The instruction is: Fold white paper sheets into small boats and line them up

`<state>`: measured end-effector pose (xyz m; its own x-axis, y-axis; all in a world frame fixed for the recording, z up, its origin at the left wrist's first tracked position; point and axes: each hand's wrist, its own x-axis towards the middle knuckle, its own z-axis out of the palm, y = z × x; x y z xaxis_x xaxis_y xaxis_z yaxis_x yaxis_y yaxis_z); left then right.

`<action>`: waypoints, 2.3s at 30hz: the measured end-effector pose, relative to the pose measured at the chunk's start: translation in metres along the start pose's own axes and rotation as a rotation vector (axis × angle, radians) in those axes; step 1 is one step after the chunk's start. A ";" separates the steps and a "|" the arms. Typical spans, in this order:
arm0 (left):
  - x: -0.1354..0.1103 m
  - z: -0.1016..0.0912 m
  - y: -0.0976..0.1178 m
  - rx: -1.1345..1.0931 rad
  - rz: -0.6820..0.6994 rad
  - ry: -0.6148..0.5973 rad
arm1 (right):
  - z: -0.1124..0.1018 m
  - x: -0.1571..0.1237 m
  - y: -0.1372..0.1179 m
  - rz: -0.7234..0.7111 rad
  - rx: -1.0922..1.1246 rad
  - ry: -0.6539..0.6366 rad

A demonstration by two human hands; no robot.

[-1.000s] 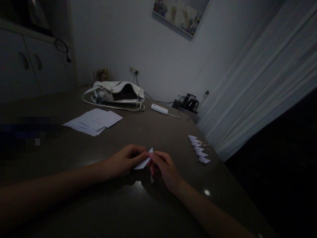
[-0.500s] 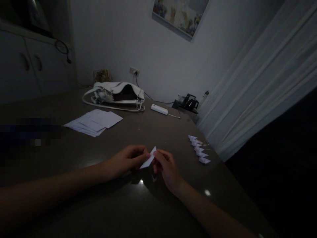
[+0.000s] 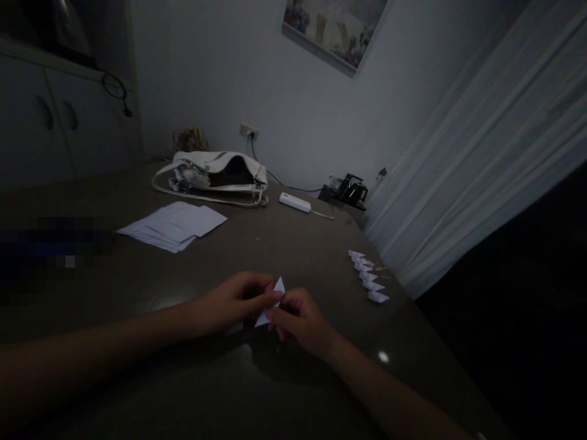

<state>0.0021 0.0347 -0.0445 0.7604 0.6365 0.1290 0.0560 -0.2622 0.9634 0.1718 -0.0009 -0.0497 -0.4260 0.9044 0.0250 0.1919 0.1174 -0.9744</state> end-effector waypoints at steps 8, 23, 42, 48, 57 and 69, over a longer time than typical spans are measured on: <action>0.002 -0.003 0.002 -0.071 -0.011 0.099 | 0.001 0.000 -0.001 -0.075 0.108 0.156; -0.003 0.001 0.007 0.111 -0.100 0.022 | 0.001 0.003 -0.002 -0.020 0.078 0.296; -0.001 -0.001 0.003 -0.005 -0.101 0.058 | 0.001 0.003 0.004 -0.032 0.142 0.226; -0.001 -0.002 0.001 0.017 -0.058 -0.006 | 0.003 0.002 -0.001 -0.045 0.140 0.242; 0.001 -0.001 -0.002 -0.020 -0.071 0.020 | 0.004 0.004 0.003 -0.023 0.195 0.210; 0.000 0.000 0.006 0.116 -0.073 0.046 | 0.002 0.004 0.005 -0.013 0.160 0.254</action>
<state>0.0022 0.0329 -0.0392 0.7211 0.6890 0.0725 0.1866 -0.2940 0.9374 0.1694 0.0026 -0.0550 -0.1890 0.9793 0.0731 0.0380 0.0817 -0.9959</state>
